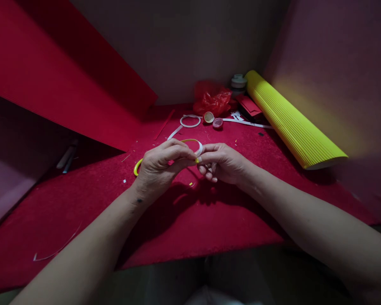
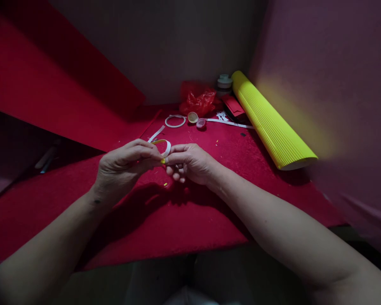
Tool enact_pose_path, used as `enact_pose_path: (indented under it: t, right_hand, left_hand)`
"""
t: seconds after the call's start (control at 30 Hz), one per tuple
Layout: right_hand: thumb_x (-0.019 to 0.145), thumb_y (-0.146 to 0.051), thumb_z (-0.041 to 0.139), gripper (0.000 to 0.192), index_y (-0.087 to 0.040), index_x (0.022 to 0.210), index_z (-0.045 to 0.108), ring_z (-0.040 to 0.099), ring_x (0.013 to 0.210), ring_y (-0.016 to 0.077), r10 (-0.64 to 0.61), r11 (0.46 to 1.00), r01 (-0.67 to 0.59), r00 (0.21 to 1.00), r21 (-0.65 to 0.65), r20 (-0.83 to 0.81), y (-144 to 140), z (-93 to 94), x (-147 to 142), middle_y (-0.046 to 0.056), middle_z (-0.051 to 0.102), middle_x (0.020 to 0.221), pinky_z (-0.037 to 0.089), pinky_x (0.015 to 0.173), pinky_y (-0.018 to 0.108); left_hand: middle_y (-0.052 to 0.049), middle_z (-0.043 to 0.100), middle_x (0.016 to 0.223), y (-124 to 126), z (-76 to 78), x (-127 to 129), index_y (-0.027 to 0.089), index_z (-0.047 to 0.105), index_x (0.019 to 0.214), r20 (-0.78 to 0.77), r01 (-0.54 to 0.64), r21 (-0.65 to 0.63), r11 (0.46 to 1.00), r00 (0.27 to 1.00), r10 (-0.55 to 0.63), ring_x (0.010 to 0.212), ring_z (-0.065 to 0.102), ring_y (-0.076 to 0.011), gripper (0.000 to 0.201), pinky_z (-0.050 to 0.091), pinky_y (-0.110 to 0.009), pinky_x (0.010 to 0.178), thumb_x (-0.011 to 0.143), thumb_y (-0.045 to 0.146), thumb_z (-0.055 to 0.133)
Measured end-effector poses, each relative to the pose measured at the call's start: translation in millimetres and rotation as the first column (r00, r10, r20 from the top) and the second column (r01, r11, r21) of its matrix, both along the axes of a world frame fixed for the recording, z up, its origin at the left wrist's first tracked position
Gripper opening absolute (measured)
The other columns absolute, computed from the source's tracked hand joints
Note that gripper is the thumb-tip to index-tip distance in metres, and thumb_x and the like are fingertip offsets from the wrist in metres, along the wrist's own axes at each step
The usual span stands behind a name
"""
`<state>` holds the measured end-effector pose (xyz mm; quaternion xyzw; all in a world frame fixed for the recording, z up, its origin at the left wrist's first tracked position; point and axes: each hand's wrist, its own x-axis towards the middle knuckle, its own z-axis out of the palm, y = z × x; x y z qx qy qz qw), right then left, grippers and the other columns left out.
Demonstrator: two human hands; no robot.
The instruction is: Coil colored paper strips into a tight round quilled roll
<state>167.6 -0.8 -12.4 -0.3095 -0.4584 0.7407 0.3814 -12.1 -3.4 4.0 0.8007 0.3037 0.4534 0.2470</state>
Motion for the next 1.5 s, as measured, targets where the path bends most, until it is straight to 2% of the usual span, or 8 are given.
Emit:
enact_pose_path:
  t: [0.47, 0.77, 1.2, 1.3, 1.43, 1.5]
  right_hand:
    - [0.066, -0.018, 0.064, 0.008, -0.014, 0.073, 0.063, 0.05, 0.033, 0.0066, -0.073, 0.99, 0.068, 0.997, 0.127, 0.032, -3.7, 3.4, -3.4, -0.004, 0.062, 0.049, 0.036, 0.031, 0.016]
    - [0.068, -0.019, 0.067, 0.013, -0.012, 0.079, 0.067, 0.052, 0.038, 0.0063, -0.123, 0.972, 0.114, 0.992, 0.205, 0.031, -4.3, -0.1, -3.9, -0.002, 0.064, 0.054, 0.038, 0.034, 0.016]
    - [0.07, -0.017, 0.064, 0.009, -0.011, 0.077, 0.067, 0.051, 0.038, 0.0062, -0.161, 0.961, 0.157, 0.987, 0.23, 0.001, -6.1, -1.7, -8.8, -0.002, 0.063, 0.053, 0.038, 0.033, 0.015]
    - [0.071, -0.018, 0.064, 0.007, -0.012, 0.073, 0.066, 0.05, 0.036, 0.0061, -0.158, 0.964, 0.155, 0.987, 0.217, -0.003, -4.9, -3.2, -8.4, -0.002, 0.062, 0.051, 0.036, 0.031, 0.016]
    - [0.071, -0.021, 0.067, 0.009, -0.013, 0.076, 0.066, 0.049, 0.035, 0.0053, -0.139, 0.967, 0.137, 0.99, 0.213, -0.006, -2.7, -3.7, -6.3, -0.003, 0.062, 0.052, 0.035, 0.032, 0.015]
    - [0.071, -0.021, 0.067, 0.011, -0.013, 0.078, 0.066, 0.049, 0.035, 0.0053, -0.132, 0.969, 0.13, 0.991, 0.208, -0.003, -1.7, -2.9, -5.1, -0.003, 0.063, 0.052, 0.035, 0.032, 0.015]
  left_hand:
    - [-0.002, 0.063, 0.079, 0.1, 2.2, -0.5, 0.021, 0.07, 0.077, 0.02, 0.009, 0.048, 0.999, 1.0, -0.01, 0.073, 0.059, -0.0127, 0.005, 0.047, -0.026, 0.068, 0.077, 0.017, 0.067]
    - [-0.001, 0.063, 0.079, 2.8, 0.1, -2.0, 0.023, 0.073, 0.077, 0.096, 0.014, -0.026, 1.0, 0.995, -0.011, 0.071, 0.059, -0.013, 0.005, 0.047, -0.026, 0.065, 0.073, 0.02, 0.072]
    - [-0.002, 0.066, 0.078, 4.3, -2.8, -3.2, 0.021, 0.074, 0.075, 0.121, 0.011, -0.006, 1.0, 0.993, -0.01, 0.073, 0.061, -0.0124, 0.007, 0.049, -0.024, 0.068, 0.073, 0.015, 0.071]
    - [-0.002, 0.066, 0.079, 2.4, -1.3, -1.7, 0.02, 0.074, 0.075, 0.143, 0.024, -0.085, 0.996, 0.99, -0.012, 0.075, 0.062, -0.0134, 0.006, 0.05, -0.024, 0.069, 0.071, 0.016, 0.072]
    - [-0.002, 0.068, 0.081, 1.4, 2.9, -1.3, 0.019, 0.071, 0.095, 0.219, 0.07, -0.319, 0.945, 0.976, 0.002, 0.07, 0.062, -0.0125, 0.027, 0.051, -0.023, 0.062, 0.068, 0.016, 0.074]
    - [-0.002, 0.068, 0.076, 2.2, 5.1, -2.0, 0.017, 0.071, 0.089, 0.219, 0.045, -0.366, 0.93, 0.975, 0.039, 0.062, 0.061, -0.0109, 0.021, 0.05, -0.022, 0.058, 0.069, 0.017, 0.073]
